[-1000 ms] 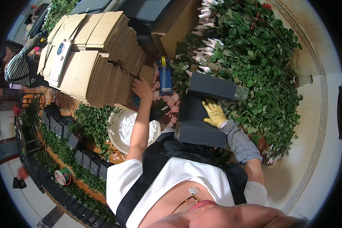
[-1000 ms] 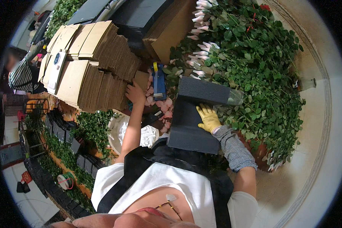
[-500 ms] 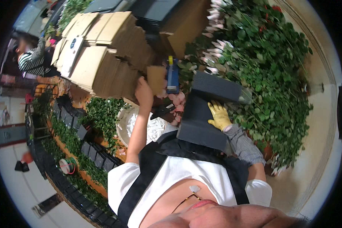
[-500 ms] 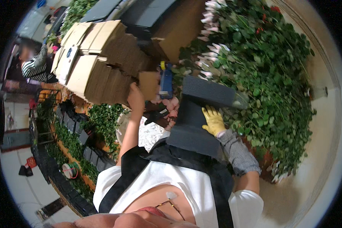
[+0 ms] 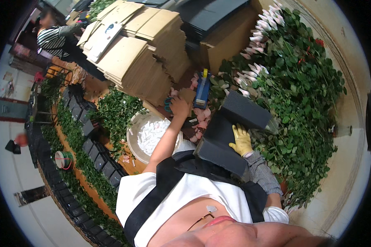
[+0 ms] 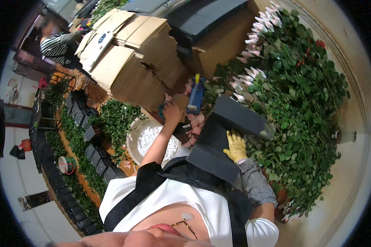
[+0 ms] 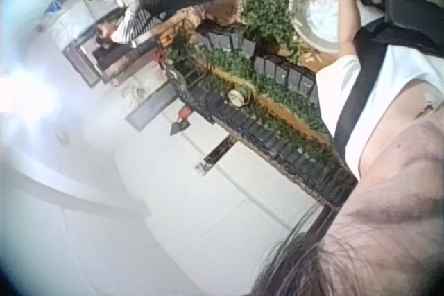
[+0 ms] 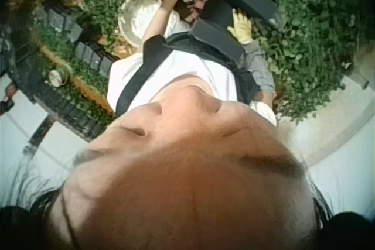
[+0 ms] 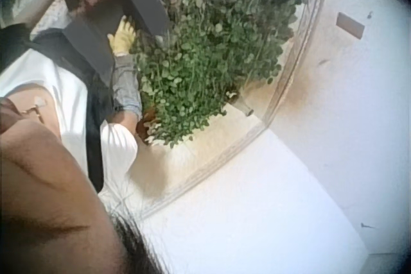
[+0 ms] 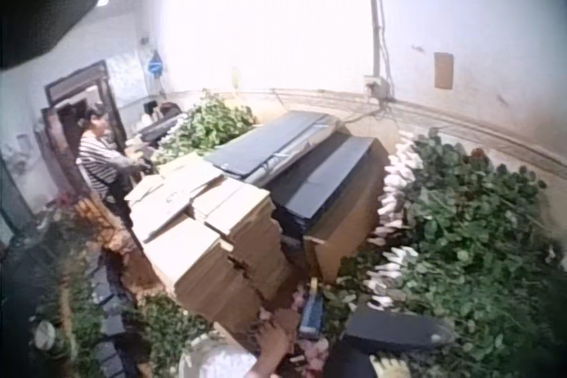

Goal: The person organizes flowers by placing stems into a sorting device and then securing them into a black foam holder.

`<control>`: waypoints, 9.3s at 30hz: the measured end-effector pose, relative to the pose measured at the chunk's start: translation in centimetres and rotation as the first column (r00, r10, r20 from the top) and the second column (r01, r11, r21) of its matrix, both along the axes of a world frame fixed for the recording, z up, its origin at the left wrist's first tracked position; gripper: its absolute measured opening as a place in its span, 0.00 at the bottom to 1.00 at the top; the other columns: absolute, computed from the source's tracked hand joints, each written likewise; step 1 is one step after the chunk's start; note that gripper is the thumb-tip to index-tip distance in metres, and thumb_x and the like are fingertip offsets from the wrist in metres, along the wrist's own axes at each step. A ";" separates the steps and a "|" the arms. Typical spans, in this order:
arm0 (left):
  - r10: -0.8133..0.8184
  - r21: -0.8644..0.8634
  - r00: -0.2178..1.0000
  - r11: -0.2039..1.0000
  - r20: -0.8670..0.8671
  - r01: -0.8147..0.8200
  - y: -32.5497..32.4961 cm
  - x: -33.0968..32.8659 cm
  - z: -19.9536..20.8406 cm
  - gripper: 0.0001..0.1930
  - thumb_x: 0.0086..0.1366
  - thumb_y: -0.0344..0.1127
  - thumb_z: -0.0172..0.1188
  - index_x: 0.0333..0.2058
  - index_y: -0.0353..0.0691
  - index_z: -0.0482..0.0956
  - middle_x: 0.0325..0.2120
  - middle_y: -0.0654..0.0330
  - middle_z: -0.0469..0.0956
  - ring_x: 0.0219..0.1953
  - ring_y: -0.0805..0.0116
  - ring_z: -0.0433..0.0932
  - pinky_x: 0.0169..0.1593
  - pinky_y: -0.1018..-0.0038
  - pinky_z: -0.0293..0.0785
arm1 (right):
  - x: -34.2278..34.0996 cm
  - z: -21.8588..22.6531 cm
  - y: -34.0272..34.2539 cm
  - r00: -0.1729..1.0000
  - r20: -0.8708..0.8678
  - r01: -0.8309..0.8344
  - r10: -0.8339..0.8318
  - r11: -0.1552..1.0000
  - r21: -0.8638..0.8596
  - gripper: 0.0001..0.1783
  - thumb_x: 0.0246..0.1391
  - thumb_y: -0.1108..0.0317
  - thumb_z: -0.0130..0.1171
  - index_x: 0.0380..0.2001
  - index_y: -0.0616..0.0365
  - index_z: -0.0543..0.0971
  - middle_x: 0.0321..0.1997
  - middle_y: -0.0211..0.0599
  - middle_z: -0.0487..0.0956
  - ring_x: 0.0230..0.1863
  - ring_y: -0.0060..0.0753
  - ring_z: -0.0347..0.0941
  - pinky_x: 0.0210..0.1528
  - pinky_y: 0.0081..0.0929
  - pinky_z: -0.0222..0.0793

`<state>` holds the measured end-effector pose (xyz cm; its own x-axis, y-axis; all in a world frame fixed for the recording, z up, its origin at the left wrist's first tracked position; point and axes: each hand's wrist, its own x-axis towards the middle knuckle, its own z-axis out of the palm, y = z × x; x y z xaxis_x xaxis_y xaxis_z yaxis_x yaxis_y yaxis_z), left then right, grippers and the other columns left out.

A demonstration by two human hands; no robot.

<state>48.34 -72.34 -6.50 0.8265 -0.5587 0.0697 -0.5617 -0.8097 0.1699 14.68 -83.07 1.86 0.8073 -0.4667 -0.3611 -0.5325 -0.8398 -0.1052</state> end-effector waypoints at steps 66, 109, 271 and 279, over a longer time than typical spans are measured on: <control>-0.818 -0.243 0.153 0.335 -0.555 0.910 -2.4 -13.0 -1.5 0.31 0.56 0.44 0.70 0.51 0.34 0.67 0.47 0.41 0.70 0.48 0.37 0.72 0.51 0.50 0.71 | -10.8 12.5 -4.4 0.162 0.714 0.087 -0.681 0.731 0.677 0.24 0.66 0.68 0.57 0.63 0.60 0.71 0.65 0.42 0.75 0.66 0.34 0.70 0.68 0.36 0.64; -0.749 -0.373 0.155 0.485 -0.645 0.791 -2.8 -14.0 2.3 0.15 0.59 0.31 0.63 0.44 0.34 0.73 0.38 0.45 0.74 0.41 0.44 0.76 0.47 0.58 0.73 | -13.6 -0.4 -5.4 0.800 0.401 0.557 -0.446 0.800 -0.222 0.45 0.44 0.64 0.72 0.66 0.58 0.64 0.66 0.43 0.68 0.70 0.49 0.59 0.77 0.43 0.49; -0.976 -0.331 -0.017 0.058 -0.218 0.942 -3.1 -12.1 4.4 0.15 0.56 0.34 0.65 0.44 0.40 0.81 0.41 0.49 0.72 0.44 0.45 0.74 0.48 0.56 0.74 | -14.5 2.3 5.2 0.107 0.309 0.721 -0.945 0.287 0.630 0.21 0.55 0.70 0.64 0.52 0.62 0.78 0.51 0.46 0.80 0.50 0.48 0.75 0.51 0.42 0.73; -0.955 -0.064 -0.004 0.016 -0.298 0.998 -4.4 -12.5 3.6 0.20 0.57 0.42 0.63 0.47 0.44 0.78 0.42 0.49 0.72 0.39 0.47 0.79 0.41 0.56 0.81 | -14.8 7.5 -4.1 0.617 0.220 0.592 -0.755 0.630 0.503 0.31 0.64 0.58 0.55 0.66 0.60 0.67 0.70 0.50 0.68 0.70 0.46 0.65 0.72 0.38 0.60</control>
<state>35.84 -76.78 -2.91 -0.5562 -0.8184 -0.1442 -0.7945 0.4728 0.3811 -0.17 -87.14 9.36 0.4092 -0.8390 -0.3586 -0.7712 -0.1080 -0.6273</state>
